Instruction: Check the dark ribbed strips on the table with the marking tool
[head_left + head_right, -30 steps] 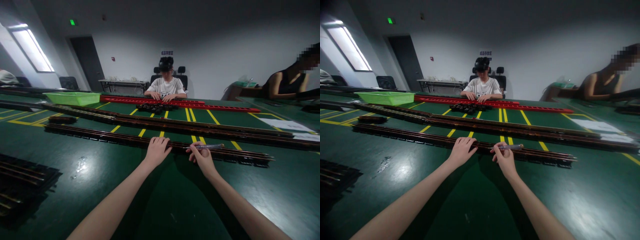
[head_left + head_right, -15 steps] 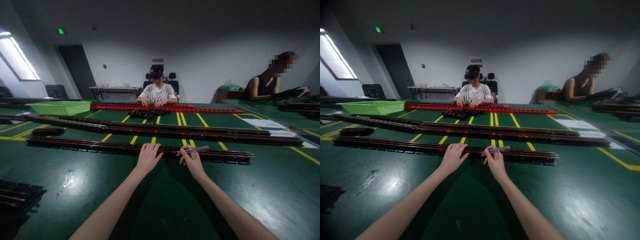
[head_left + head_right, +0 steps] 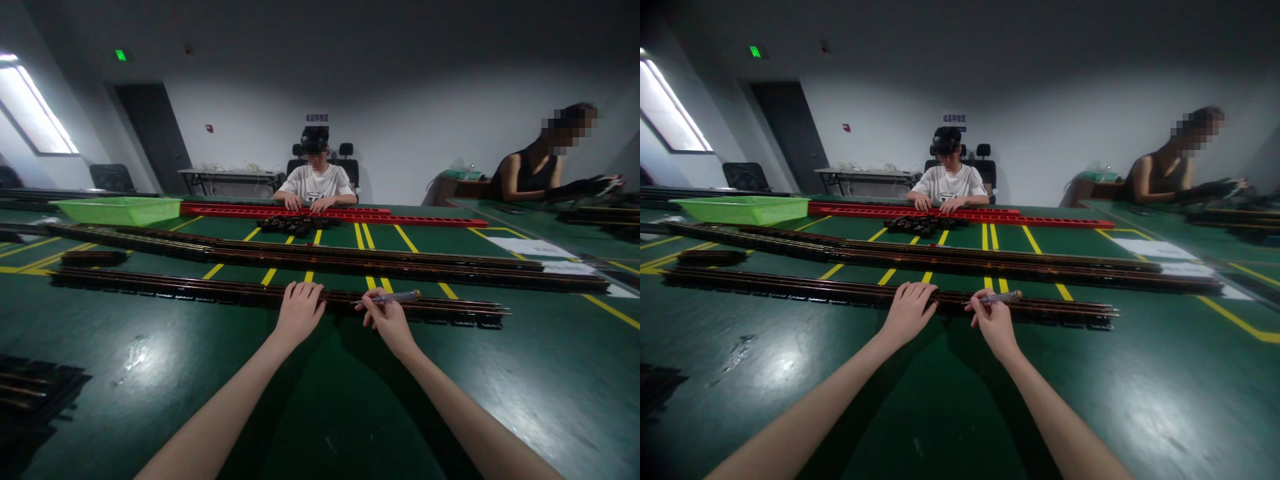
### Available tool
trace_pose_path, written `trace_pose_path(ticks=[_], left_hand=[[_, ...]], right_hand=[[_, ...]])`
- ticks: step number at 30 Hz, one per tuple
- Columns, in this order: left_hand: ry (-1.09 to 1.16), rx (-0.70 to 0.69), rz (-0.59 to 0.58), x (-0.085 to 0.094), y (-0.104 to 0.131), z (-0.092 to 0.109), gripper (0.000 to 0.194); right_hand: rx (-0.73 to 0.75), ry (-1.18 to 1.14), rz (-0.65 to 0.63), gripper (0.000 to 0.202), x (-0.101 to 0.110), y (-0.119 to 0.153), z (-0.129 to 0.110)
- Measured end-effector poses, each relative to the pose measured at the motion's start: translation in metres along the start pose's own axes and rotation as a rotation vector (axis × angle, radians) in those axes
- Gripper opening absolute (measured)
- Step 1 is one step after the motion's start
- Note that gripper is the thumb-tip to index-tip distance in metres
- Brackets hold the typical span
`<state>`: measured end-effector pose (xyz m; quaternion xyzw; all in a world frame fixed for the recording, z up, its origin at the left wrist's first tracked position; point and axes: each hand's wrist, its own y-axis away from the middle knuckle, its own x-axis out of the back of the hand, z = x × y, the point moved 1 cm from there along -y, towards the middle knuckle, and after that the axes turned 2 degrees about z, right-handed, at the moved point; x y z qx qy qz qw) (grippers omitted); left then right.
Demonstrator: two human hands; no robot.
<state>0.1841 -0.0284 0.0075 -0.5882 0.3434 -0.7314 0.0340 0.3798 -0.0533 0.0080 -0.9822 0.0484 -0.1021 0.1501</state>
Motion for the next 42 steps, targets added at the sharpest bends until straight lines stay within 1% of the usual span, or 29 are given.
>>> trace_pose_path(ticks=[8,11,15,23,26,29,33,39,42], left_hand=[[0.003,-0.019,0.022,0.0018,0.0013,-0.0003,0.032],[-0.002,-0.025,0.022,0.0017,0.0016,-0.0008,0.036],[0.005,-0.026,0.007,0.0014,0.002,-0.0014,0.04],[0.009,0.002,0.003,0.0026,0.0011,-0.002,0.05],[0.025,-0.002,-0.01,0.0015,0.0008,-0.0038,0.053],[0.065,-0.01,-0.031,0.0006,0.0009,-0.0066,0.051],[0.137,-0.005,-0.04,0.001,0.0014,-0.0089,0.045],[0.161,0.015,-0.052,0.0035,0.0013,-0.007,0.042],[0.168,0.022,-0.066,0.0043,0.0008,-0.0059,0.04]], right_hand=[[-0.013,-0.052,0.025,0.036,-0.0015,0.0012,-0.0046],[-0.019,-0.059,0.024,0.038,-0.002,0.0024,-0.0062],[-0.022,-0.071,0.056,0.04,-0.003,0.0033,-0.0069],[-0.026,-0.073,0.082,0.041,-0.0032,0.0028,-0.0066],[-0.024,-0.061,0.073,0.043,-0.0036,0.0033,-0.0079],[-0.023,-0.045,0.056,0.043,-0.0038,0.0032,-0.008],[-0.004,-0.049,0.077,0.041,-0.0018,0.0025,-0.0068],[-0.027,-0.057,0.161,0.039,0.0026,0.0016,-0.0038],[-0.03,-0.061,0.125,0.04,0.0037,-0.0001,-0.0011]])
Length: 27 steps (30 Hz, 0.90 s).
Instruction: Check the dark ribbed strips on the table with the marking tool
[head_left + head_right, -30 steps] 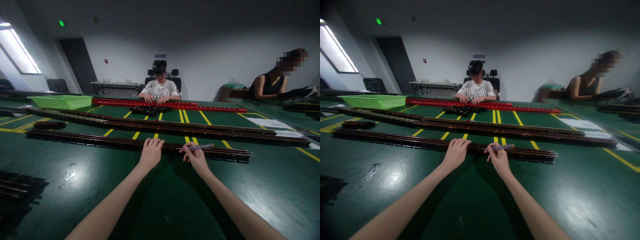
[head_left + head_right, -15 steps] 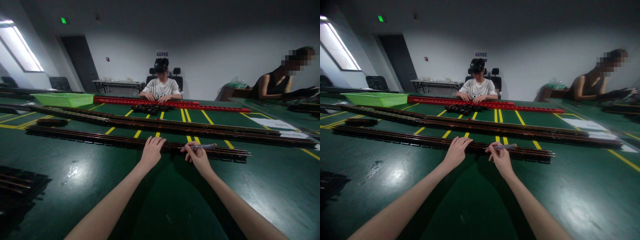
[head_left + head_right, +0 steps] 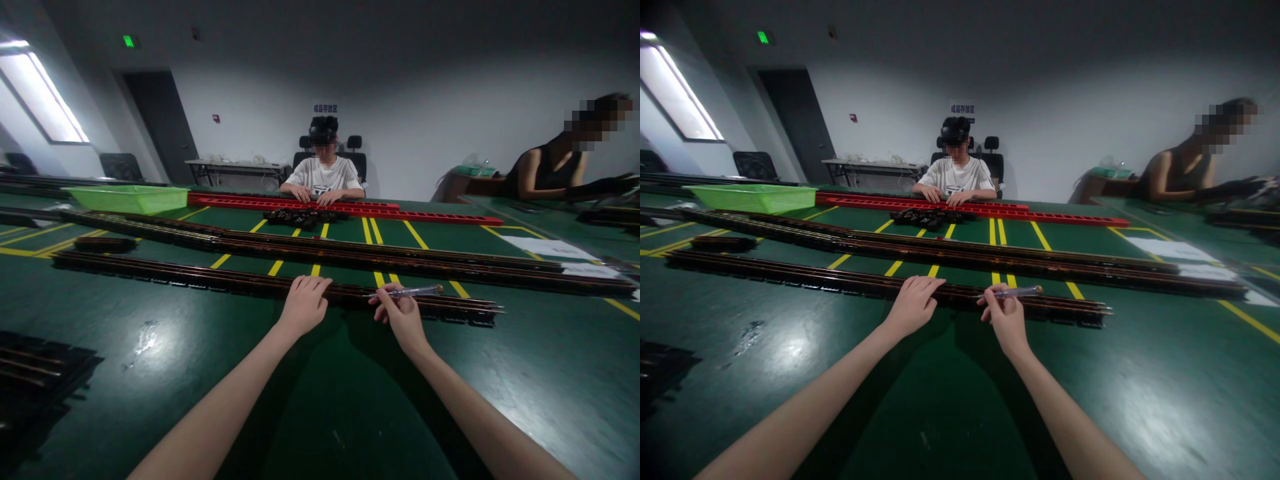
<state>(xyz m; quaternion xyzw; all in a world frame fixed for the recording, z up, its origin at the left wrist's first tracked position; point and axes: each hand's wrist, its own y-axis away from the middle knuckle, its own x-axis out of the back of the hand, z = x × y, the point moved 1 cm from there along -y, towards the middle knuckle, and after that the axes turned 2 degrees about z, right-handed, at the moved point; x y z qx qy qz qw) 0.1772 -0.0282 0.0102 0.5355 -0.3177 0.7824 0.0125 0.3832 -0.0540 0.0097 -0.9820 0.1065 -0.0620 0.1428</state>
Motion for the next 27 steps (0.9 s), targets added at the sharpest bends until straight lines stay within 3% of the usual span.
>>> trace_pose_path(ticks=[27], left_hand=[[-0.144,0.003,0.009,-0.0036,-0.0049,0.004,0.042]], right_hand=[[0.024,0.023,-0.037,0.039,-0.0029,0.0022,-0.0011]])
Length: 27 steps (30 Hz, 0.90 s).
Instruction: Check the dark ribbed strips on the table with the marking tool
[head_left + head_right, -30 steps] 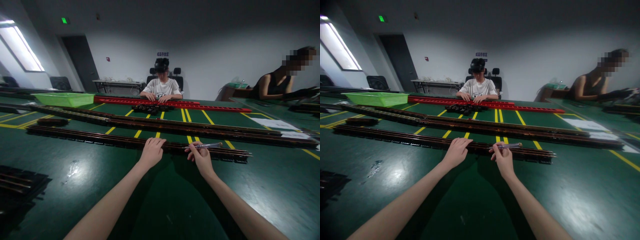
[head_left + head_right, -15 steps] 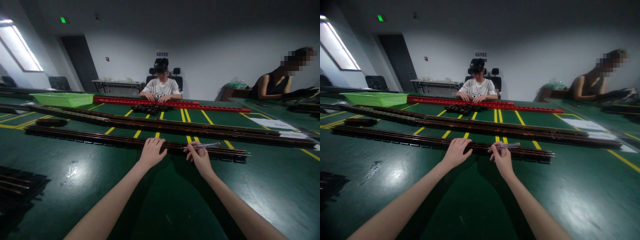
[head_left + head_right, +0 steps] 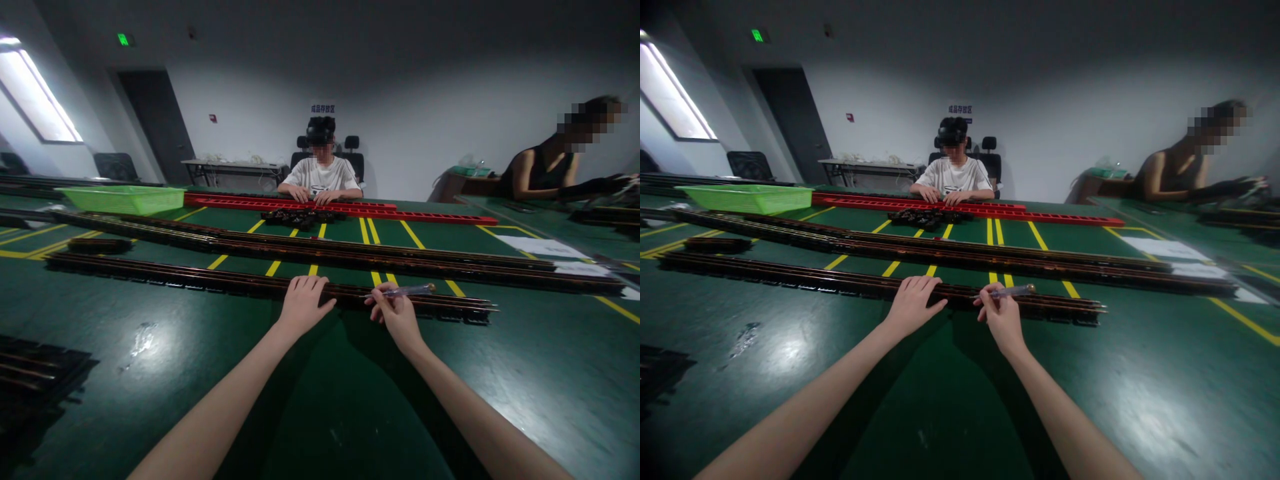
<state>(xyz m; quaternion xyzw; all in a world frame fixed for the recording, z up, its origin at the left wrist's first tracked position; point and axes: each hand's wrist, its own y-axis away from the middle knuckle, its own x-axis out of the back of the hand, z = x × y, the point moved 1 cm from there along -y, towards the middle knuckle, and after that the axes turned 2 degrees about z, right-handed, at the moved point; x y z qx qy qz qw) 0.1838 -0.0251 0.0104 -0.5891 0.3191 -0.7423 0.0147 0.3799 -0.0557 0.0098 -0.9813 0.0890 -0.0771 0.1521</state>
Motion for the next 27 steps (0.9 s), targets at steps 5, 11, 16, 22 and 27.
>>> trace_pose_path(ticks=[5,11,16,22,27], left_hand=[[-0.016,0.012,0.002,0.0029,0.0001,0.001,0.04],[-0.011,0.01,0.024,0.0027,0.0011,0.0015,0.037],[-0.007,0.005,0.031,0.0013,0.0021,0.0031,0.036],[0.01,0.023,0.06,-0.0022,0.003,0.0006,0.033],[0.007,0.014,0.063,-0.0023,0.0035,0.0009,0.033]], right_hand=[[-0.007,-0.008,0.015,0.039,-0.0002,0.0009,-0.0005],[0.003,-0.024,-0.002,0.038,-0.0007,0.0003,-0.0006],[0.005,-0.028,-0.011,0.038,-0.0007,-0.0007,0.0012],[0.004,-0.022,-0.046,0.036,-0.0007,-0.0001,0.0002],[0.012,-0.03,-0.041,0.036,-0.001,0.0,-0.0007]])
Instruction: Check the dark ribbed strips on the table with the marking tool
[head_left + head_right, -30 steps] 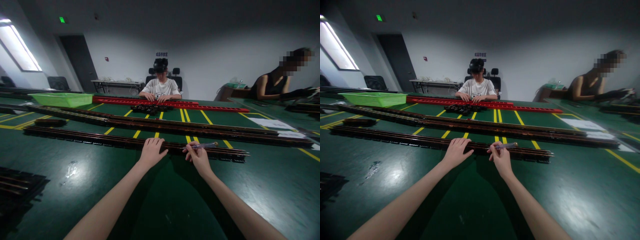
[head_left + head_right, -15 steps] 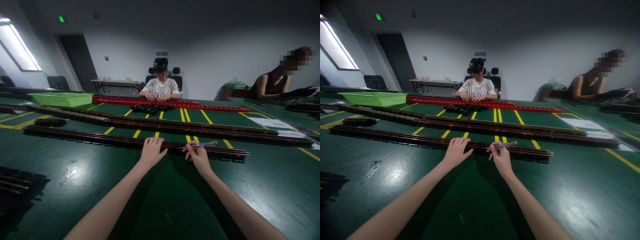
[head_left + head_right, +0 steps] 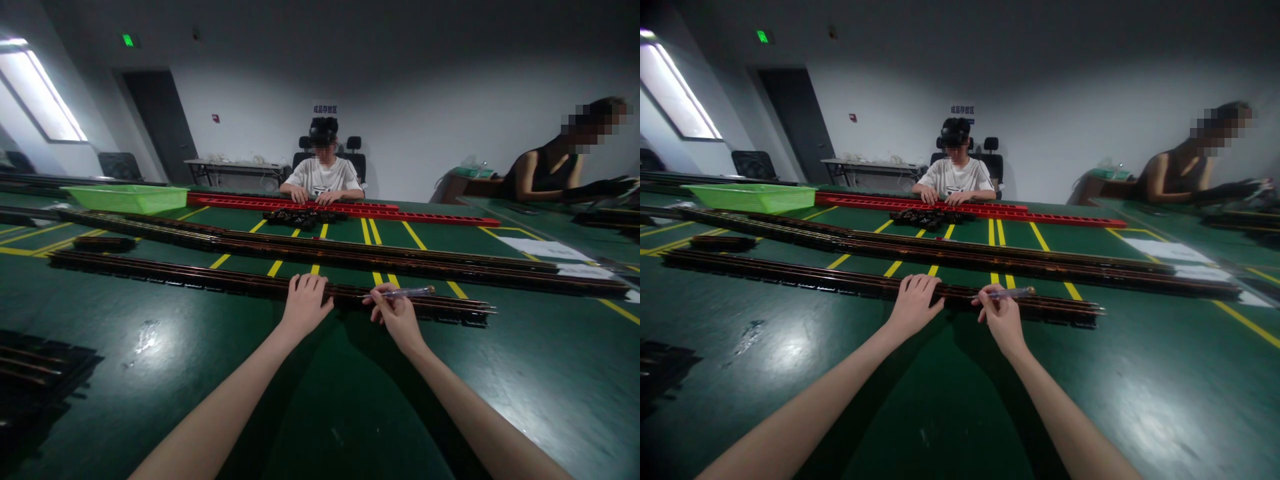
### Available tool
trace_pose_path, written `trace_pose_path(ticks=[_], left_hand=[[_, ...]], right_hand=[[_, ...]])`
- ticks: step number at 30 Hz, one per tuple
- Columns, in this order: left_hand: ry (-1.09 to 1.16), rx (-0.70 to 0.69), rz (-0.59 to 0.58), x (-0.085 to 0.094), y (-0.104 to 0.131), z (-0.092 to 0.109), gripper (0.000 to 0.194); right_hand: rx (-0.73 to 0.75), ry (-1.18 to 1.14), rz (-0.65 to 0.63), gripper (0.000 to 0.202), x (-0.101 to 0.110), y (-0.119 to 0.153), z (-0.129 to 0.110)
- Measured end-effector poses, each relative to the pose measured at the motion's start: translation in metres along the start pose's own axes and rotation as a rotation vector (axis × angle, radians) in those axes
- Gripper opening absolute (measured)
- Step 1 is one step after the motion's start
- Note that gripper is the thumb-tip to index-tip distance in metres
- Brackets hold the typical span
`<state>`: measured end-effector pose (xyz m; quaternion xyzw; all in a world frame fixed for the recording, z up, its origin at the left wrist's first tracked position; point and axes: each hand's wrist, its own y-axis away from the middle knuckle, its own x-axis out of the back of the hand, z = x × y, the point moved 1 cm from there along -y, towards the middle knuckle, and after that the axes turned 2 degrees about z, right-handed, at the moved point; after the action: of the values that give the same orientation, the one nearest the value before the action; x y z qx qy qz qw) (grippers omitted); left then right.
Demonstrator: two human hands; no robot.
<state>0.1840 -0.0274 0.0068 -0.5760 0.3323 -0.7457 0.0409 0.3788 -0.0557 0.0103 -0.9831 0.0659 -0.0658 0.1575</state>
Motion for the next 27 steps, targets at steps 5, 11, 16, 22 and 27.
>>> trace_pose_path(ticks=[5,11,16,22,27], left_hand=[[-0.011,-0.024,0.009,0.0014,0.0014,0.001,0.035],[-0.016,-0.007,0.006,0.0034,0.0022,0.0012,0.032],[-0.058,-0.005,0.014,0.0037,0.0015,0.0021,0.033],[-0.051,-0.007,-0.001,0.0035,0.0018,0.0012,0.037],[-0.043,-0.008,-0.006,0.0041,0.0019,0.0006,0.039]], right_hand=[[-0.001,0.017,0.009,0.037,-0.0009,0.0002,-0.0011],[0.018,0.036,0.023,0.04,-0.0019,0.0006,-0.0021],[0.013,0.032,0.006,0.036,-0.0017,-0.0007,-0.0013],[0.01,0.034,0.023,0.039,-0.0031,0.0,-0.0026],[0.021,0.022,0.046,0.041,-0.0024,0.0005,-0.0008]])
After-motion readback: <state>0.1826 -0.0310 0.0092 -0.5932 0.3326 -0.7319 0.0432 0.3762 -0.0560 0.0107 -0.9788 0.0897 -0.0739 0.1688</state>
